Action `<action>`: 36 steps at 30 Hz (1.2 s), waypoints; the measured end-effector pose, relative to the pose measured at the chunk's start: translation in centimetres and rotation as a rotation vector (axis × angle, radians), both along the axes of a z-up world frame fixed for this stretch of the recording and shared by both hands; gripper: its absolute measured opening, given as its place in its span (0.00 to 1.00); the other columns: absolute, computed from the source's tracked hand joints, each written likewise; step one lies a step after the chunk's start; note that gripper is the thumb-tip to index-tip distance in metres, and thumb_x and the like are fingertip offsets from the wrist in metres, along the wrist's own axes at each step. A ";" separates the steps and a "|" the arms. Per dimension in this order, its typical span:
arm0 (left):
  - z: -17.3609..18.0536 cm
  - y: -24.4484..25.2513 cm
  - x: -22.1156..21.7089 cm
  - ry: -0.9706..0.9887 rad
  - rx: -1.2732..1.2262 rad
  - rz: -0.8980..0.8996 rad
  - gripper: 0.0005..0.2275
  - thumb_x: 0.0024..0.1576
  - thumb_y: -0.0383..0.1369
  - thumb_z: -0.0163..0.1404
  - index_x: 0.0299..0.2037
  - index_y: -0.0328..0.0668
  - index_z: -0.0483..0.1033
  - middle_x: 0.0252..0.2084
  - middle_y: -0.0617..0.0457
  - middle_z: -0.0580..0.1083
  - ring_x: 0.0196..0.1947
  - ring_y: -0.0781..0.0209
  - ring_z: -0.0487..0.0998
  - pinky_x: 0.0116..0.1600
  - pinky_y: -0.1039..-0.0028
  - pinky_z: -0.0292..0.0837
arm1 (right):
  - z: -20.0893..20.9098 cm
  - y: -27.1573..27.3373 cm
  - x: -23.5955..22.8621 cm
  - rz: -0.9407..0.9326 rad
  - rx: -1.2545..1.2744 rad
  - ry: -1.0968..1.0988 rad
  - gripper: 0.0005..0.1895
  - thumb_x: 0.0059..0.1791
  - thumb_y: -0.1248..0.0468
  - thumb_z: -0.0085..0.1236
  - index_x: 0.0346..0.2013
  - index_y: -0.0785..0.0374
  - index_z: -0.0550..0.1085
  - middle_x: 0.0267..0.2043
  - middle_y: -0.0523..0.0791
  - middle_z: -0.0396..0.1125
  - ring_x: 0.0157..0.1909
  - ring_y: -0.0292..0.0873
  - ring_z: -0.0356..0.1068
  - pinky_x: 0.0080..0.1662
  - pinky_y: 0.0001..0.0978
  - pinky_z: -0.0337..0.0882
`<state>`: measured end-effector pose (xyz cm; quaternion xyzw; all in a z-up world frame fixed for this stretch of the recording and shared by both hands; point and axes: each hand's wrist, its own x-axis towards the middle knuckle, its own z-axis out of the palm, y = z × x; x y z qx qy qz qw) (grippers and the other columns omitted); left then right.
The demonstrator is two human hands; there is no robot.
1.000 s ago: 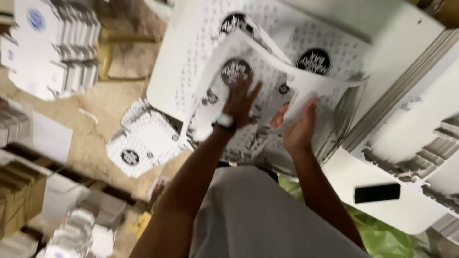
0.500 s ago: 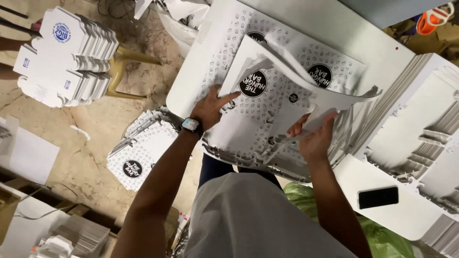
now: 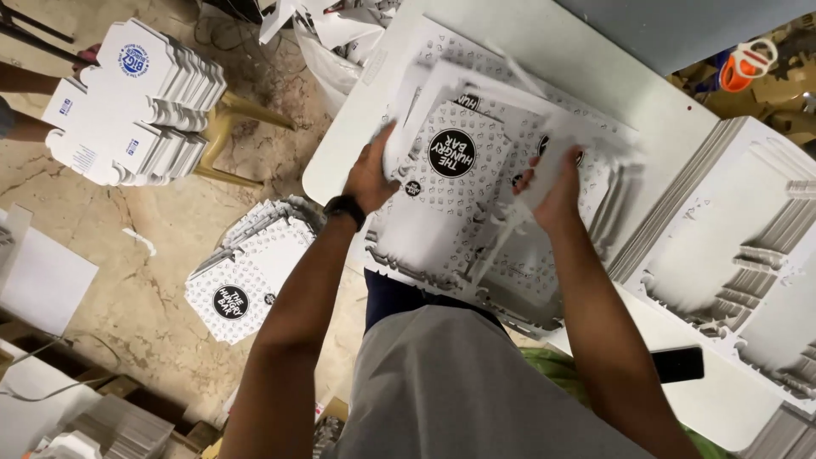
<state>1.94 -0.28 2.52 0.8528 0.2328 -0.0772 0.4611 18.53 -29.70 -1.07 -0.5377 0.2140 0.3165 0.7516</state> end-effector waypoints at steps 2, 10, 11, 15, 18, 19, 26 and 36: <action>-4.7 0.3 0.7 0.065 0.086 -0.019 0.45 0.53 0.25 0.58 0.76 0.69 0.42 0.69 0.31 0.61 0.66 0.25 0.66 0.70 0.45 0.64 | -1.7 0.6 1.2 0.013 -0.066 0.066 0.38 0.51 0.32 0.30 0.34 0.63 0.74 0.25 0.52 0.70 0.27 0.53 0.73 0.40 0.52 0.77; -4.3 -0.1 0.5 0.124 0.112 -0.016 0.46 0.52 0.26 0.59 0.78 0.59 0.42 0.69 0.27 0.62 0.69 0.29 0.64 0.71 0.49 0.63 | -9.3 -4.2 0.9 0.224 -0.862 -0.369 0.20 0.49 0.48 0.61 0.46 0.58 0.75 0.46 0.50 0.69 0.48 0.51 0.70 0.49 0.55 0.69; -5.4 0.0 0.5 0.110 0.092 0.014 0.43 0.52 0.27 0.59 0.76 0.52 0.44 0.65 0.28 0.66 0.65 0.29 0.68 0.68 0.47 0.66 | -6.5 -3.6 -0.4 0.217 -0.860 -0.389 0.23 0.49 0.50 0.61 0.53 0.58 0.73 0.53 0.53 0.65 0.54 0.53 0.68 0.53 0.51 0.69; -8.5 -0.1 1.2 0.010 -0.002 0.098 0.34 0.47 0.37 0.61 0.67 0.49 0.63 0.53 0.42 0.75 0.54 0.41 0.79 0.60 0.55 0.76 | -2.8 -2.7 -4.9 0.235 -0.873 -0.585 0.25 0.49 0.55 0.57 0.58 0.61 0.68 0.57 0.54 0.56 0.60 0.58 0.64 0.60 0.49 0.69; -13.0 1.2 1.3 -0.040 -0.326 0.288 0.16 0.62 0.45 0.52 0.57 0.52 0.76 0.43 0.54 0.79 0.44 0.59 0.82 0.50 0.68 0.78 | -4.2 -0.8 -7.1 0.271 -0.813 -0.675 0.22 0.50 0.57 0.57 0.57 0.59 0.70 0.51 0.53 0.58 0.52 0.56 0.66 0.54 0.49 0.70; -13.0 1.2 1.4 -0.038 -0.328 0.291 0.16 0.62 0.45 0.52 0.57 0.52 0.76 0.43 0.54 0.79 0.44 0.59 0.82 0.50 0.68 0.78 | -3.3 0.6 -7.4 0.276 -0.814 -0.673 0.22 0.50 0.57 0.57 0.57 0.59 0.70 0.51 0.53 0.58 0.52 0.56 0.66 0.54 0.49 0.70; -13.5 1.5 1.7 -0.074 -0.533 0.305 0.13 0.65 0.39 0.49 0.55 0.46 0.78 0.42 0.50 0.79 0.47 0.60 0.78 0.53 0.68 0.74 | -2.0 10.3 -7.6 0.511 -0.306 -0.377 0.29 0.54 0.53 0.58 0.64 0.67 0.65 0.54 0.56 0.67 0.56 0.51 0.71 0.56 0.47 0.74; -11.9 2.1 1.2 -0.167 -0.507 0.395 0.10 0.67 0.31 0.45 0.55 0.42 0.75 0.43 0.47 0.79 0.38 0.62 0.77 0.42 0.73 0.80 | -3.9 12.9 -8.2 0.282 -0.101 -0.261 0.18 0.54 0.61 0.60 0.53 0.66 0.66 0.40 0.49 0.68 0.44 0.42 0.74 0.44 0.35 0.81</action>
